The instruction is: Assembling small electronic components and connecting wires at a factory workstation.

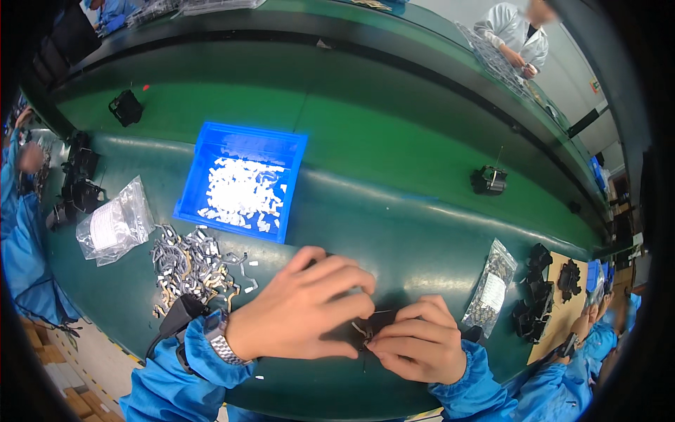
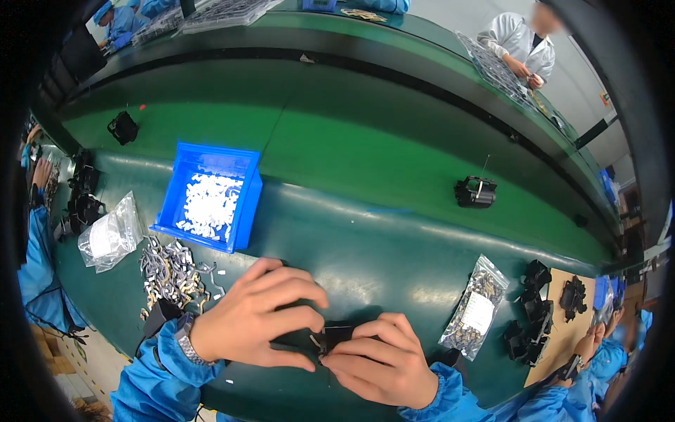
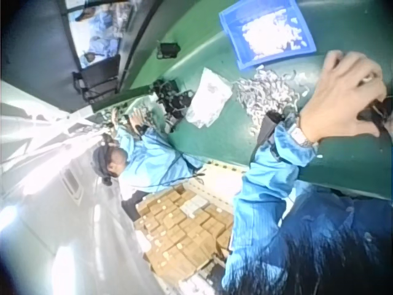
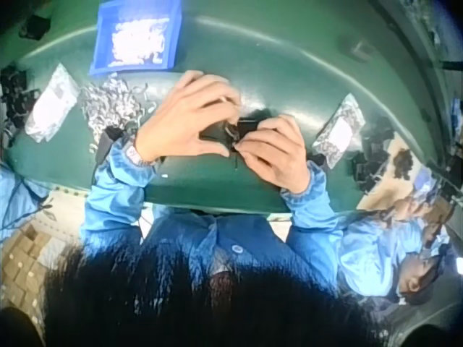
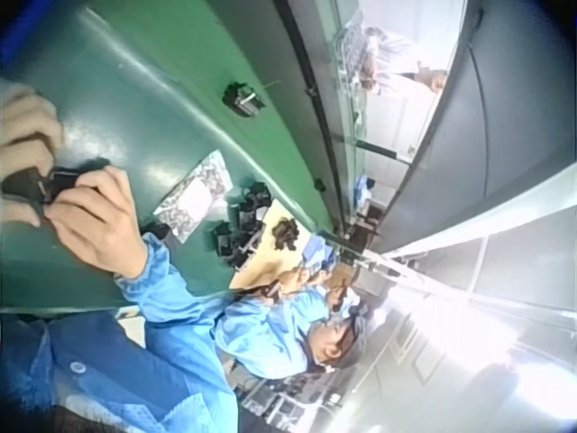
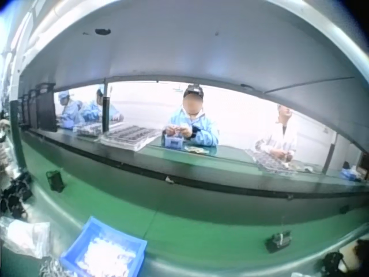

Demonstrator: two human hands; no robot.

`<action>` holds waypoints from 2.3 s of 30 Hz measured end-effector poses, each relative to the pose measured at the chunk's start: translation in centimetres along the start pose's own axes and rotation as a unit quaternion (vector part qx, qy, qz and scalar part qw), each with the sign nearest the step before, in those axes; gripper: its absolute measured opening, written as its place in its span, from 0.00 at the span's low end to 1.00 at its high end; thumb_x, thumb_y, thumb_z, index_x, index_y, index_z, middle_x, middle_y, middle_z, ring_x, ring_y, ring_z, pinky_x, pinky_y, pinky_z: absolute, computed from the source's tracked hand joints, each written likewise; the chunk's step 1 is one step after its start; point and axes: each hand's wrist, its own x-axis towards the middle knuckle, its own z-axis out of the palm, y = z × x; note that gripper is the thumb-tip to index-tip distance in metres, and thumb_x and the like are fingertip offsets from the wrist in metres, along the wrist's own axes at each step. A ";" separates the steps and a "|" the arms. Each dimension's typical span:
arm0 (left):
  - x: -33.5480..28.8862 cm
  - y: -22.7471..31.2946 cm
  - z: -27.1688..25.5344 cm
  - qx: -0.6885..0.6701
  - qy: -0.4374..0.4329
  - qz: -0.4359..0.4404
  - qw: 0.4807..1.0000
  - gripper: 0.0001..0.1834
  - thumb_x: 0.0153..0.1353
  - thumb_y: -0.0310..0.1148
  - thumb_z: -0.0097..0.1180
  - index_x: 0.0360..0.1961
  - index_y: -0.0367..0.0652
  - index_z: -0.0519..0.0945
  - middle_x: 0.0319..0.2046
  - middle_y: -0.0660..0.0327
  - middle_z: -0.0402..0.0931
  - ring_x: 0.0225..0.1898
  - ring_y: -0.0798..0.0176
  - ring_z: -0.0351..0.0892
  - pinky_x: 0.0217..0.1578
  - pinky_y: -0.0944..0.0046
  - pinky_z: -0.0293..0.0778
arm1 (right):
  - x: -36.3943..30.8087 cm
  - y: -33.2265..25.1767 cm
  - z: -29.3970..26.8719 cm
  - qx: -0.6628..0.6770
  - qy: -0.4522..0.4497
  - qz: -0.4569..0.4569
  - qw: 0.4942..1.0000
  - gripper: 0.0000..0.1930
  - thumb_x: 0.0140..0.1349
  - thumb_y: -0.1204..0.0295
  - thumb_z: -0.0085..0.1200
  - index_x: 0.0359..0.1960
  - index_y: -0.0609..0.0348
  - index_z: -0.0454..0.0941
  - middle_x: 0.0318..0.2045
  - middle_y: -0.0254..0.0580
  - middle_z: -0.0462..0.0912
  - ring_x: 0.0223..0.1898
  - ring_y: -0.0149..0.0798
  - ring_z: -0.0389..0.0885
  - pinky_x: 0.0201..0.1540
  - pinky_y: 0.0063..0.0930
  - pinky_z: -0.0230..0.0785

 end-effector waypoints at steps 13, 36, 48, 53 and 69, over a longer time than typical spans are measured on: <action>-0.6 -0.9 0.9 0.023 -0.009 0.068 0.997 0.06 0.56 0.36 0.73 0.33 0.54 0.86 0.36 0.73 0.76 0.48 0.66 0.76 0.52 0.54 0.66 | 0.5 -0.2 0.2 0.028 0.011 0.030 0.999 0.21 0.52 0.64 0.78 0.49 0.47 0.89 0.53 0.31 0.86 0.51 0.40 0.80 0.55 0.38 0.69; -0.4 -0.1 1.3 0.125 0.042 0.061 0.989 0.05 0.53 0.34 0.69 0.30 0.53 0.83 0.31 0.72 0.74 0.43 0.66 0.76 0.46 0.57 0.67 | 0.3 0.2 1.1 0.144 -0.002 0.103 0.984 0.31 0.49 0.71 0.82 0.56 0.58 0.82 0.49 0.44 0.88 0.47 0.48 0.88 0.52 0.38 0.83; -0.1 0.3 0.2 -0.029 0.010 0.041 0.999 0.15 0.52 0.33 0.77 0.43 0.57 0.92 0.44 0.69 0.82 0.45 0.58 0.82 0.49 0.56 0.74 | -0.3 1.9 -0.5 0.037 -0.086 0.083 0.992 0.34 0.47 0.61 0.82 0.59 0.46 0.86 0.64 0.29 0.83 0.68 0.48 0.72 0.65 0.47 0.61; -0.1 -0.1 0.6 -0.007 0.006 0.049 0.999 0.12 0.54 0.37 0.78 0.40 0.53 0.91 0.44 0.67 0.82 0.46 0.57 0.82 0.49 0.55 0.75 | 0.5 0.9 -0.8 -0.009 -0.060 0.102 0.993 0.27 0.50 0.60 0.80 0.55 0.41 0.89 0.66 0.28 0.81 0.71 0.51 0.67 0.66 0.50 0.57; -0.4 -0.1 1.1 0.014 0.009 0.055 0.998 0.09 0.58 0.38 0.76 0.38 0.50 0.90 0.43 0.72 0.86 0.47 0.62 0.82 0.50 0.57 0.73 | 0.0 0.9 -0.3 -0.052 0.018 0.015 0.998 0.11 0.52 0.63 0.78 0.37 0.42 0.92 0.55 0.23 0.87 0.62 0.44 0.77 0.56 0.45 0.63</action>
